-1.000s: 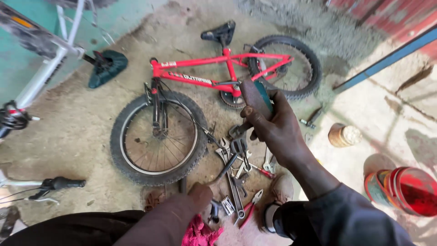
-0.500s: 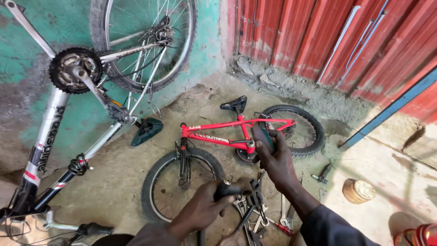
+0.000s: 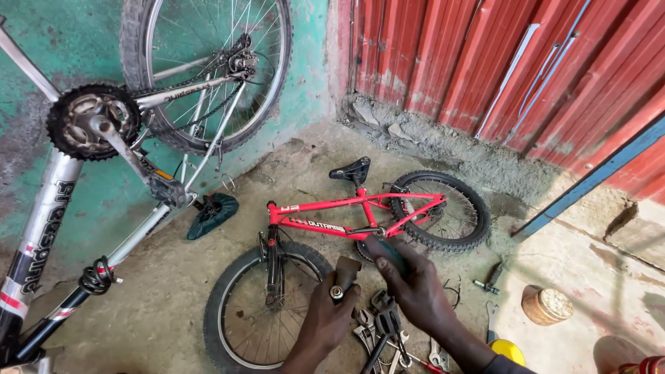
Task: Cleaning a bicycle component by sanding and wiping it with a cloth
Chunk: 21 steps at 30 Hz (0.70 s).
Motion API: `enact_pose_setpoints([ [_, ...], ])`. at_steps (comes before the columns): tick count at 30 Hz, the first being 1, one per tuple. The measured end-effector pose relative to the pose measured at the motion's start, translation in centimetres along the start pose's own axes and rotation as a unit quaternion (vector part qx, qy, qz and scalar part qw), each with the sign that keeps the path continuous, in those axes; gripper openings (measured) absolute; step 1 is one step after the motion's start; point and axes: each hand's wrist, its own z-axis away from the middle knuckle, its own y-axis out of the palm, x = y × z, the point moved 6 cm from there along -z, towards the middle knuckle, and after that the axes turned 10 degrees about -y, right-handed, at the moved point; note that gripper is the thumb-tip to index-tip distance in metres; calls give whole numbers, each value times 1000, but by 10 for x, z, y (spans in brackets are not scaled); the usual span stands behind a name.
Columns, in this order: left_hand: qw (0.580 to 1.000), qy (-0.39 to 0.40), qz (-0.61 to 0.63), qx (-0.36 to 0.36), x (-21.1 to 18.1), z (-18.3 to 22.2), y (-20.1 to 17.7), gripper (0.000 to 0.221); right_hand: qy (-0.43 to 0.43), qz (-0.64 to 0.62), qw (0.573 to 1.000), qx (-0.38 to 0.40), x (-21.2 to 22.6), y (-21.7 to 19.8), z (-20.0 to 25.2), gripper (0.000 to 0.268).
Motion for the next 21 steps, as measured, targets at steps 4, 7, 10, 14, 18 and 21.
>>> enact_pose_setpoints([
  [4,999,27,-37,-12,-15,4,1,22,-151,13,988,24,23,22,6,29],
  [7,999,48,7,21,-21,13,1,29,-85,158,982,59,12,36,15,41],
  [10,979,39,163,118,-23,19,7,38,-101,61,993,8,23,28,8,39],
  [14,916,-199,345,51,7,7,10,79,94,-112,988,-57,-9,20,3,61],
  [18,875,-216,432,-6,21,-3,16,45,132,-154,975,-88,-11,27,7,37],
  [21,930,-202,307,-20,18,-4,8,64,-99,20,994,-51,11,24,6,35],
])
